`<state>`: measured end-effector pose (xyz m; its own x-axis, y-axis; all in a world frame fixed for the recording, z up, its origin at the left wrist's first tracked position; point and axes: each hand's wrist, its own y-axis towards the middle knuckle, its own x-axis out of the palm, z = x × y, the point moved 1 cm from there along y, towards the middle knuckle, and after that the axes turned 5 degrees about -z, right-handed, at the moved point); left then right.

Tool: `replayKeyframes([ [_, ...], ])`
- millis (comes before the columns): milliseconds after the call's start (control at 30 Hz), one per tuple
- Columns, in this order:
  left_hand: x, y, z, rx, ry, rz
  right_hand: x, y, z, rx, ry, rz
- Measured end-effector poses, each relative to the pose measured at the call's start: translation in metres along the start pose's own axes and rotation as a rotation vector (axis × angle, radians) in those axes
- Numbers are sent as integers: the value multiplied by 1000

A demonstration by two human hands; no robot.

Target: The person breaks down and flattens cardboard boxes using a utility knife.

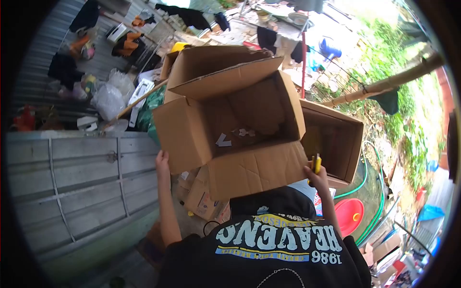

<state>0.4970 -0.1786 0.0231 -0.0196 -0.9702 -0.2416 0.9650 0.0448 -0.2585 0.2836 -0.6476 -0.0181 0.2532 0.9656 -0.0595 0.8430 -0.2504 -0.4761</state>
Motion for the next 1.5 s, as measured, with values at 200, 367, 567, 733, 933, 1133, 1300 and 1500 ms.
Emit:
replayKeyframes([
  [200, 35, -3, 2, 498, 1091, 542, 59, 7, 30, 110, -17, -28],
  [367, 172, -87, 80, 273, 66, -1199, 64, 2, 31, 129, 40, 96],
  [567, 231, -137, 42, 393, -168, -1984, 65, 3, 12, 113, 38, 54],
  [733, 211, -137, 45, 508, -40, -1885, 64, 7, 4, 149, 37, 0],
  [933, 214, -104, 40, 520, -19, -1880, 64, 5, 8, 156, -24, 45],
  [1133, 264, 5, -18, 63, 160, -823, 64, 3, 3, 213, -35, 12],
  [1300, 344, 38, -54, 182, 1019, -427, 68, -3, 6, 159, -8, 60],
  [1500, 347, 59, -71, 494, 877, -291, 58, -5, 14, 169, -41, -33],
])
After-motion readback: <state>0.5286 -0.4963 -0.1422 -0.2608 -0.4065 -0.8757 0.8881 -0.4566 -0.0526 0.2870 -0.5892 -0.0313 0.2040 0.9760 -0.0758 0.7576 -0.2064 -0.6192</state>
